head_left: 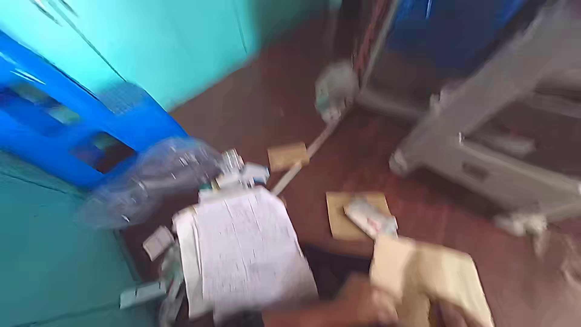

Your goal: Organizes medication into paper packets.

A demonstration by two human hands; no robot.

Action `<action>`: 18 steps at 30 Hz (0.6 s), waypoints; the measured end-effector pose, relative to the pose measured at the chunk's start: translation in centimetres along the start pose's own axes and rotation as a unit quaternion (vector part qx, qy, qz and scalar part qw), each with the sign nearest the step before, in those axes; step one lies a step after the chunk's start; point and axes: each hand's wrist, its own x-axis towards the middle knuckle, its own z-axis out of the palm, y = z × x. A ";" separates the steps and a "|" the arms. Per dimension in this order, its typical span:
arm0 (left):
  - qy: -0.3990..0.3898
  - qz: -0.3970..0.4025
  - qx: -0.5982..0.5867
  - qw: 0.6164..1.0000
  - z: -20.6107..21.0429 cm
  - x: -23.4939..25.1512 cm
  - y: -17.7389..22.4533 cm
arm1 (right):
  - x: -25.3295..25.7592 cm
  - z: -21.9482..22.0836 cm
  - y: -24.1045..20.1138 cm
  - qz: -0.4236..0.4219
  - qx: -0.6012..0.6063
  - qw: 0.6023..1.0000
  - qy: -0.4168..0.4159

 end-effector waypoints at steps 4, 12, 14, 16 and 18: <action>-0.060 -0.063 -0.067 0.994 0.9 1.1 -1.3 | -4.4 -1.5 3.1 0.054 0.054 0.989 0.127; -0.049 -0.060 -0.062 0.995 0.7 1.3 -1.6 | -6.5 2.0 5.4 0.056 0.010 0.981 0.183; -0.056 -0.055 -0.062 0.995 1.1 1.5 -1.6 | -6.4 2.5 5.9 0.054 -0.003 0.979 0.195; -0.050 -0.031 -0.058 0.997 1.2 1.4 -1.7 | -6.3 3.0 6.3 0.044 -0.017 0.980 0.195; -0.059 -0.032 -0.054 0.996 0.7 1.0 -1.5 | -6.6 3.8 6.5 0.032 -0.020 0.981 0.193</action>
